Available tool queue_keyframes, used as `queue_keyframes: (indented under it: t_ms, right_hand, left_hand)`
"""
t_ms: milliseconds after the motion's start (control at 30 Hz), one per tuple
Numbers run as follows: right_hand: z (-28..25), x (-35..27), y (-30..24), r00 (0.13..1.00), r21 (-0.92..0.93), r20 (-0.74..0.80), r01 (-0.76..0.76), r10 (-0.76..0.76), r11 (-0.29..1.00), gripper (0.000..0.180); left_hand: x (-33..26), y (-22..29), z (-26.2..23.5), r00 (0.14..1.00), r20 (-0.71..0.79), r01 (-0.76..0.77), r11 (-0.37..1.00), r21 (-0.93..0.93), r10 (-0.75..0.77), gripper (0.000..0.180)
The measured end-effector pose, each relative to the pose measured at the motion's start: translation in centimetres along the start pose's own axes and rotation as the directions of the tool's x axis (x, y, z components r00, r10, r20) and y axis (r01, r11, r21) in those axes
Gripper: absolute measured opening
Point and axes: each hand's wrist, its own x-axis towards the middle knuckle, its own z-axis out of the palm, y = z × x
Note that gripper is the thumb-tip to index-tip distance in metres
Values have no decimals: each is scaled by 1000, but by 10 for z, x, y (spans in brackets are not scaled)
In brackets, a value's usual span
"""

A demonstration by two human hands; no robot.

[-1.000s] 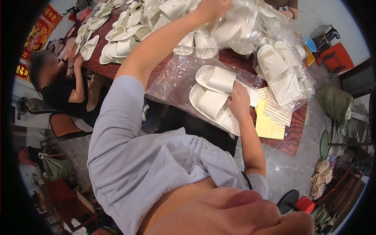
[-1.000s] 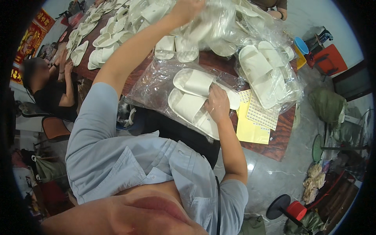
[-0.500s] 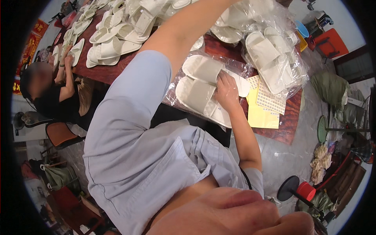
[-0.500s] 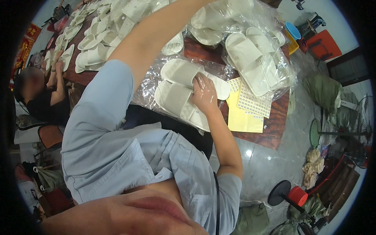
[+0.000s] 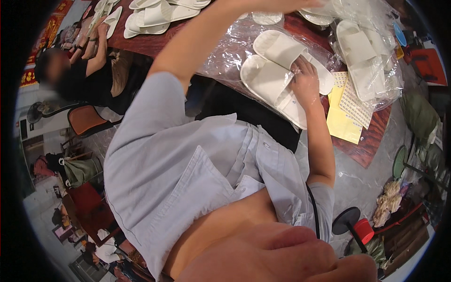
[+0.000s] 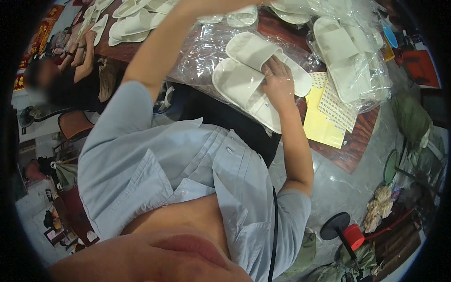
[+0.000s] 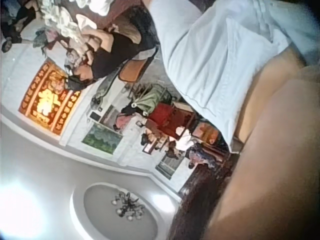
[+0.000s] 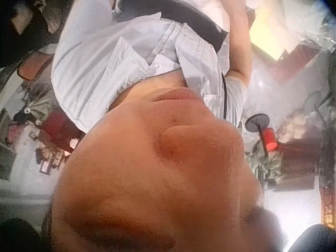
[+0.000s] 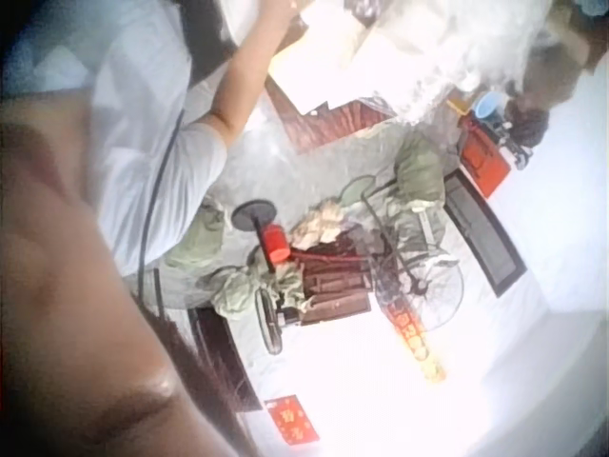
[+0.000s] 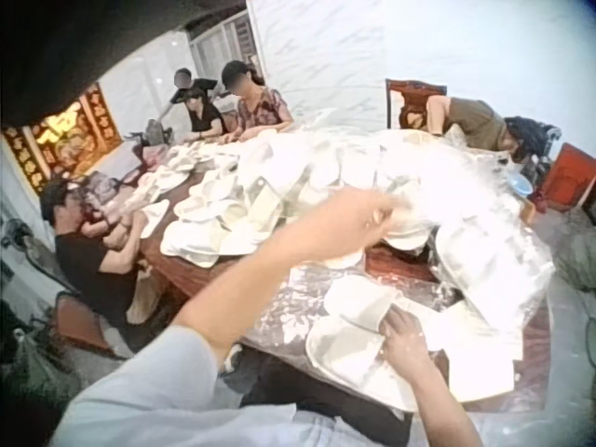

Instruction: The recorder is inspecting and tidying white sandals at a manufacturing table, occasionally placing them into plastic bags.

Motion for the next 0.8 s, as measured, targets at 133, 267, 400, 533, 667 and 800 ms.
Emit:
queue_keyframes:
  t_ms: [133,267,400,533,667,800]
  right_hand:
    - [2,-3,0,997,14,69,-42,41,999,42]
    - [2,-6,-5,994,194,37,-112,107,975,39]
    - [-9,-1,-9,985,177,48,-172,166,969,35]
    - [-32,-10,-7,972,150,10,-232,233,961,31]
    - [-56,-32,2,897,135,11,-440,443,888,26]
    - [-91,-58,0,857,143,-164,-470,489,871,27]
  left_hand:
    - [-89,-37,46,999,-25,-47,998,43,48,31]
    - [-134,-88,94,997,-75,24,992,126,-14,35]
    - [-156,-117,129,992,-109,82,978,191,-62,42]
    - [-168,-117,147,991,-108,112,937,330,-80,55]
    - [-167,-107,143,989,-61,148,931,333,-136,66]
    - [-167,-96,141,992,-24,121,894,431,-123,68]
